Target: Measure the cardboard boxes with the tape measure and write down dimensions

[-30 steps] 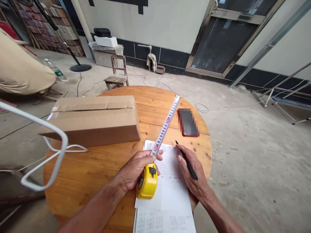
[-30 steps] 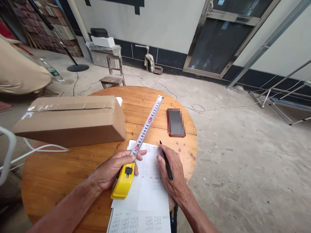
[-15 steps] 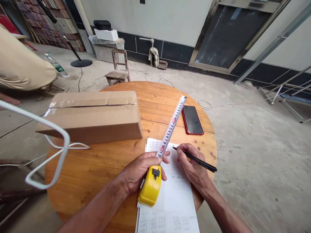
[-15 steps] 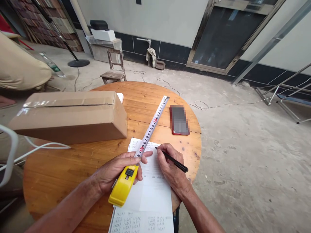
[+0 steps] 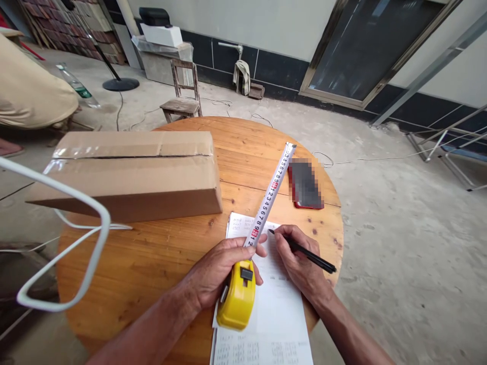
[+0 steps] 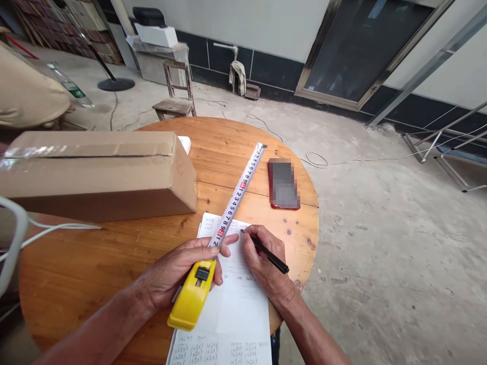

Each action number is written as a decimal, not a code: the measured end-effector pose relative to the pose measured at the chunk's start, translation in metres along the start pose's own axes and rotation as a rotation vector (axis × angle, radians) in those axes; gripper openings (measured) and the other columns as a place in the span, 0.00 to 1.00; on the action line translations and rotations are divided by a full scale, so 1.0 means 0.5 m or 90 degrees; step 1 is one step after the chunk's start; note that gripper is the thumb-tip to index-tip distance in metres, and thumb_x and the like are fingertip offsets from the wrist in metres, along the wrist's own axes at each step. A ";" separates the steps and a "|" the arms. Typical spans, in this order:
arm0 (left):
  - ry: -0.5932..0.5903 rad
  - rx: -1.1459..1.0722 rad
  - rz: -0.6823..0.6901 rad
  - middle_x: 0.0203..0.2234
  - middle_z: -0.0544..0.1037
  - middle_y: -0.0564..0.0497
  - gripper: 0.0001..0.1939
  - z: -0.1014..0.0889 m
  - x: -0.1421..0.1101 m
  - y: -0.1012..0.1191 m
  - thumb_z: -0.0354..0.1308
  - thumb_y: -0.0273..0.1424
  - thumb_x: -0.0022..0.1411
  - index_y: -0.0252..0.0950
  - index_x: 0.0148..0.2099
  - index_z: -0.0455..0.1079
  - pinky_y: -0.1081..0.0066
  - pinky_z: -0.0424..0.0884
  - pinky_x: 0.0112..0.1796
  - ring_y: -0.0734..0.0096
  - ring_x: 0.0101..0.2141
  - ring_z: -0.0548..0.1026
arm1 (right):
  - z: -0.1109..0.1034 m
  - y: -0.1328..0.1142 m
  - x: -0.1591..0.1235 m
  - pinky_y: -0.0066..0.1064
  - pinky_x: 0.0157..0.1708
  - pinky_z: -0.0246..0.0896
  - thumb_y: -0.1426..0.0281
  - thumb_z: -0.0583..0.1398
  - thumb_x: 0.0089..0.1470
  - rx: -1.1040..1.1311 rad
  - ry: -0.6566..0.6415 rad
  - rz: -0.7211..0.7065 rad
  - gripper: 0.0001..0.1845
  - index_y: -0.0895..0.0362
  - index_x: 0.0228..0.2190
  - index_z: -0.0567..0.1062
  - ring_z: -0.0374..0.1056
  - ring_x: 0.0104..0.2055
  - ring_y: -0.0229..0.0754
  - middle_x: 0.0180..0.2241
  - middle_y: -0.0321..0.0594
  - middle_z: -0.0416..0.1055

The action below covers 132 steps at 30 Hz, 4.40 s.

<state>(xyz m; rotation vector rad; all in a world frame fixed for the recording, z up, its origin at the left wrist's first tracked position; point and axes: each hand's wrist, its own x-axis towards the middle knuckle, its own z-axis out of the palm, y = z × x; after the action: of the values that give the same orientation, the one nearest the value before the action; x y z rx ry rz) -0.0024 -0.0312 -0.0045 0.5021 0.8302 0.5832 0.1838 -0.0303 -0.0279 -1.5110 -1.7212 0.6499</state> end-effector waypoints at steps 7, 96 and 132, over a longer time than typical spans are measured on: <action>0.003 0.002 -0.005 0.28 0.80 0.43 0.07 -0.002 0.001 -0.003 0.53 0.32 0.59 0.34 0.35 0.70 0.78 0.58 0.20 0.78 0.17 0.68 | 0.002 0.002 0.003 0.26 0.26 0.60 0.71 0.55 0.55 -0.015 -0.009 -0.011 0.05 0.56 0.30 0.70 0.65 0.26 0.36 0.26 0.34 0.71; -0.018 0.000 0.007 0.31 0.79 0.42 0.08 -0.003 0.003 -0.001 0.53 0.31 0.60 0.33 0.36 0.71 0.79 0.62 0.22 0.77 0.21 0.71 | -0.001 -0.004 -0.004 0.23 0.21 0.53 0.72 0.56 0.55 -0.030 0.033 0.021 0.05 0.55 0.28 0.70 0.58 0.21 0.32 0.21 0.29 0.65; -0.018 0.003 0.015 0.27 0.79 0.43 0.09 -0.004 0.004 -0.006 0.54 0.33 0.59 0.33 0.36 0.71 0.77 0.61 0.24 0.74 0.22 0.71 | -0.001 -0.004 -0.004 0.25 0.21 0.55 0.70 0.55 0.54 -0.050 0.053 0.024 0.06 0.56 0.26 0.70 0.60 0.20 0.34 0.21 0.31 0.67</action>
<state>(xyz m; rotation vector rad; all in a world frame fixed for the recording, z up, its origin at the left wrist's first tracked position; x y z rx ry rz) -0.0021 -0.0316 -0.0087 0.5249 0.7998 0.5948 0.1830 -0.0329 -0.0263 -1.6064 -1.6753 0.5360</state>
